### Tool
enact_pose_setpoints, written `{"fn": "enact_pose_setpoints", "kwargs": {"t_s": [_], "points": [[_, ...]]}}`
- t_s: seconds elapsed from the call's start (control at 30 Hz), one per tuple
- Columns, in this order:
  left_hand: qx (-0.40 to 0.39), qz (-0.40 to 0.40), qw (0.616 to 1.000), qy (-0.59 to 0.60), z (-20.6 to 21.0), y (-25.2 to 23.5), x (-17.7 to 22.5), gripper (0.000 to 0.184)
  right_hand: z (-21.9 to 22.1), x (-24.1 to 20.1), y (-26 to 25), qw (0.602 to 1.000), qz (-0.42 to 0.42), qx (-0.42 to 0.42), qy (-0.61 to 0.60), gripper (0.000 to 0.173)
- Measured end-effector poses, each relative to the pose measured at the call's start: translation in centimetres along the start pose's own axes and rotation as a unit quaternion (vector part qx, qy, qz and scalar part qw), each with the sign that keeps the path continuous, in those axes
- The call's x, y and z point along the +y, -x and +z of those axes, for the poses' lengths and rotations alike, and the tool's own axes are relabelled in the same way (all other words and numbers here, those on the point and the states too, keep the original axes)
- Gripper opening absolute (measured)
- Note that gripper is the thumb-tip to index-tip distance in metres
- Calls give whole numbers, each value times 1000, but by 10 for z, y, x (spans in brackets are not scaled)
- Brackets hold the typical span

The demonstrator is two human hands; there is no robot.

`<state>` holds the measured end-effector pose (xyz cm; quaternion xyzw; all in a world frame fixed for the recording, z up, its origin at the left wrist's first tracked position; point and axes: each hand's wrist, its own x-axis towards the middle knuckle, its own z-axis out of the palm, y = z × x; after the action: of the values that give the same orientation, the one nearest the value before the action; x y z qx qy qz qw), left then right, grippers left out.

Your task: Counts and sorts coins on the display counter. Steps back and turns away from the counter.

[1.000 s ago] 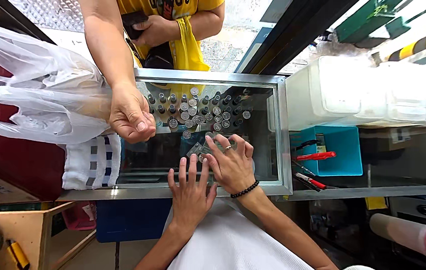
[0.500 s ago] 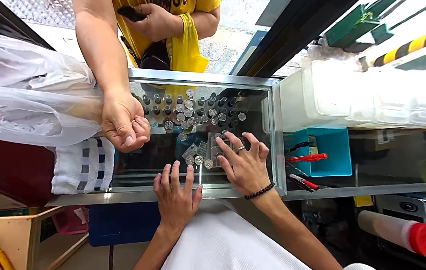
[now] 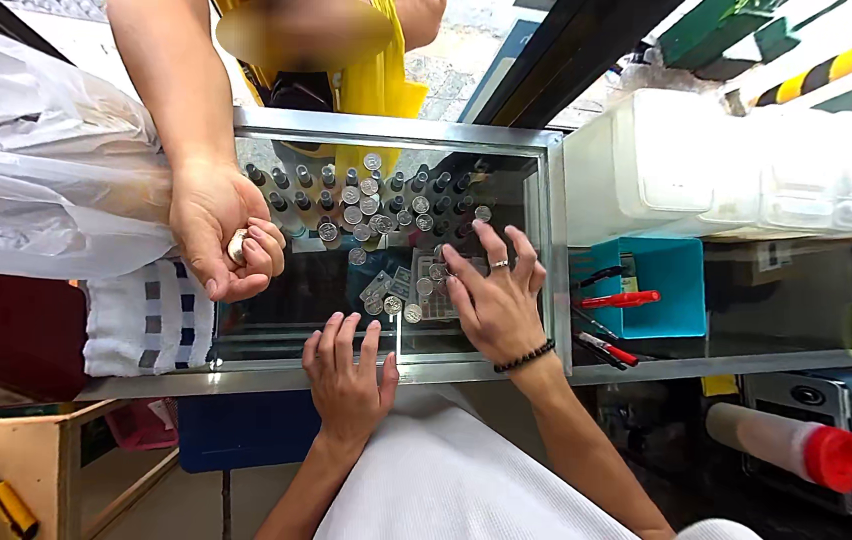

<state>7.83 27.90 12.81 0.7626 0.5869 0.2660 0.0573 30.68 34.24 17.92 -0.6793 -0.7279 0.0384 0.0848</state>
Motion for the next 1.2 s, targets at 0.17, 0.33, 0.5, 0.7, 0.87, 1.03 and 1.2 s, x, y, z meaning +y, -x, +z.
{"fn": "enact_pose_setpoints", "kwargs": {"t_s": [0.17,0.33,0.5,0.7,0.87,1.03,1.2], "points": [[-4,-34,992,124,-5,-16,8,36,5,-12,1,990,19,40,-132,46],[-67,54,992,90,-1,-26,9,41,24,-29,19,992,-52,-12,-118,49],[-82,45,991,98,-7,-24,6,41,23,-21,25,981,-88,-32,-172,51],[-36,-6,995,92,-20,-18,-22,39,0,15,13,974,15,17,-226,49],[-44,19,997,68,-14,-22,-12,37,8,-3,11,979,-11,16,-203,47],[-58,32,995,80,-10,-28,-7,40,17,-20,9,982,-31,-5,-185,48],[-108,71,990,56,-5,-23,15,50,34,-35,27,982,-127,-50,-129,52]]}}
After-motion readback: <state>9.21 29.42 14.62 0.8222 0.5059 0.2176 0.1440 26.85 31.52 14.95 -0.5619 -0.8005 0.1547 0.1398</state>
